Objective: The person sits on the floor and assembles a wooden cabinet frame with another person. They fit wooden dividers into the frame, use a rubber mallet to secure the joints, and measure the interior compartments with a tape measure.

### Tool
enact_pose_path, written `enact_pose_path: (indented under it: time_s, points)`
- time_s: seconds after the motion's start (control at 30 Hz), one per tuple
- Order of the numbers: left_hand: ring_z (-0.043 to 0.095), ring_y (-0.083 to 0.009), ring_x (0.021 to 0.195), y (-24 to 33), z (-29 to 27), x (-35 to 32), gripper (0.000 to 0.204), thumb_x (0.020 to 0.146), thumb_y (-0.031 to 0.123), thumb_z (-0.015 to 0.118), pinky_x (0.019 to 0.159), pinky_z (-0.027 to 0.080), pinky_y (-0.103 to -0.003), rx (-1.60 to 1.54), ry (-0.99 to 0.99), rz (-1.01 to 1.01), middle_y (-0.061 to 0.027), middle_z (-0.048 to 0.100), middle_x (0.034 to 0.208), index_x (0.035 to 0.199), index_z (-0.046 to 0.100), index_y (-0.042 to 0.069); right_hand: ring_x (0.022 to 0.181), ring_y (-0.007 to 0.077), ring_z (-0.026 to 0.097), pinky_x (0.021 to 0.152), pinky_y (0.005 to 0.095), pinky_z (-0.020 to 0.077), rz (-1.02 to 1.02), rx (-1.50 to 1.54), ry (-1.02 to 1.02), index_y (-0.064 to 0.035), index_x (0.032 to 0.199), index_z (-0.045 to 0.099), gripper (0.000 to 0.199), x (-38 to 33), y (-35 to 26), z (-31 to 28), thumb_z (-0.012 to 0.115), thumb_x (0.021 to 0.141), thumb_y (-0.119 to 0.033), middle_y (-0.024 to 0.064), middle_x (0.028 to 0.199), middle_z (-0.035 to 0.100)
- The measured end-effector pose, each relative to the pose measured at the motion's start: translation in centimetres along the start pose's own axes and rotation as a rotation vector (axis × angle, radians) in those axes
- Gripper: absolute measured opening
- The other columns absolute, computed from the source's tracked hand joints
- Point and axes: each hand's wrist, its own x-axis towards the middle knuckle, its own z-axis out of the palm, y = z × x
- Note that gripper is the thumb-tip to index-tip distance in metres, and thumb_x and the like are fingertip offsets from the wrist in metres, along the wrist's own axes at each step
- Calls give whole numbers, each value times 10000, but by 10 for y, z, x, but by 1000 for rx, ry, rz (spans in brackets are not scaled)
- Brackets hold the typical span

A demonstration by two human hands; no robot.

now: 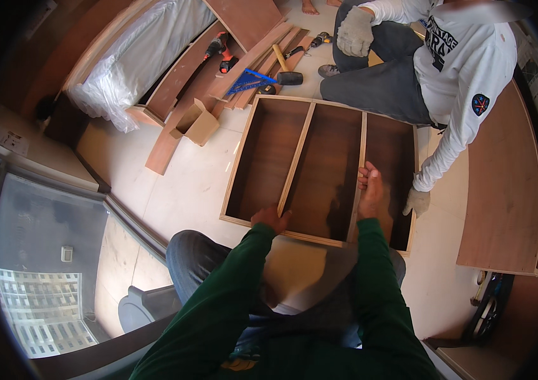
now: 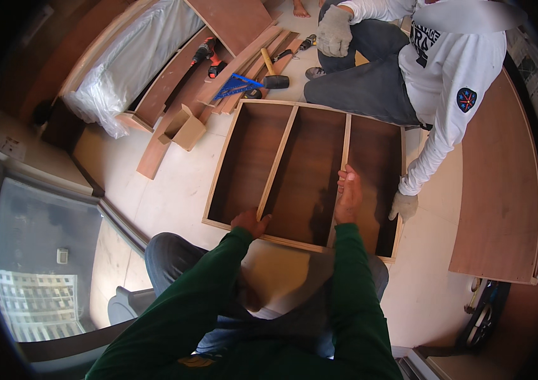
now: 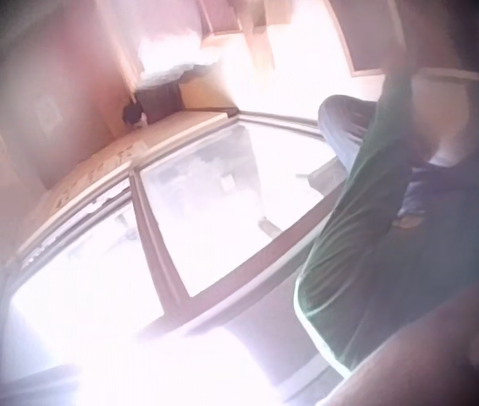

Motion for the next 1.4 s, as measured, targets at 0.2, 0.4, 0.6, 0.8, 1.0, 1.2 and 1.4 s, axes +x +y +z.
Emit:
enact_pose_path:
  time_s: [0.2, 0.4, 0.6, 0.8, 1.0, 1.2, 1.4]
  points:
    - [661, -384, 1016, 8, -13, 6, 590, 887, 580, 566, 897, 524, -489, 40, -49, -39, -220, 695, 1020, 1100, 678, 42, 897, 134, 561, 799, 286, 466, 96, 28, -96, -15, 1339, 549, 585, -3, -4, -6, 404, 1031, -491, 97, 1107, 661]
    - [668, -392, 980, 8, -18, -6, 551, 883, 538, 570, 886, 529, -494, -85, 17, -38, -220, 693, 1005, 1088, 674, 36, 969, 165, 597, 824, 304, 483, 160, 7, -186, -4, 1351, 538, 555, -5, -9, 10, 437, 1036, -451, 125, 1156, 663]
    - [669, -397, 970, 0, -10, -3, 558, 886, 557, 556, 871, 529, -508, -83, 35, 34, -217, 696, 975, 1069, 672, 43, 968, 195, 615, 875, 320, 486, 189, -171, -233, 15, 1345, 533, 587, -14, -8, 24, 449, 1023, -469, 151, 1141, 669]
    - [652, -403, 1024, -3, -7, 1, 595, 883, 581, 556, 912, 512, -506, -80, 1, -12, -214, 691, 1041, 1110, 669, 43, 990, 340, 630, 942, 377, 468, 215, -714, -663, 52, 1296, 523, 633, -40, -2, 34, 481, 992, -503, 219, 1075, 657]
    - [607, -387, 1151, -2, -12, 10, 613, 868, 564, 592, 986, 482, -480, -39, -174, -71, -202, 653, 1206, 1211, 649, 59, 1178, 421, 575, 996, 419, 450, 278, -766, -850, 49, 1326, 509, 644, -58, -9, 42, 503, 980, -494, 277, 1219, 621]
    - [606, -386, 1157, 5, -7, 10, 615, 868, 553, 583, 1001, 473, -474, -48, -149, -117, -206, 651, 1216, 1198, 654, 39, 1185, 419, 574, 1001, 426, 459, 66, -785, -699, 71, 1318, 504, 661, -56, 8, 16, 524, 966, -488, 306, 1217, 607]
    - [615, -393, 1138, 4, -10, 6, 616, 869, 554, 567, 997, 474, -476, -57, -159, -135, -214, 663, 1187, 1159, 674, 22, 1208, 429, 558, 1028, 420, 448, 223, -834, -781, 77, 1374, 464, 681, -55, -25, 15, 561, 955, -452, 311, 1258, 588]
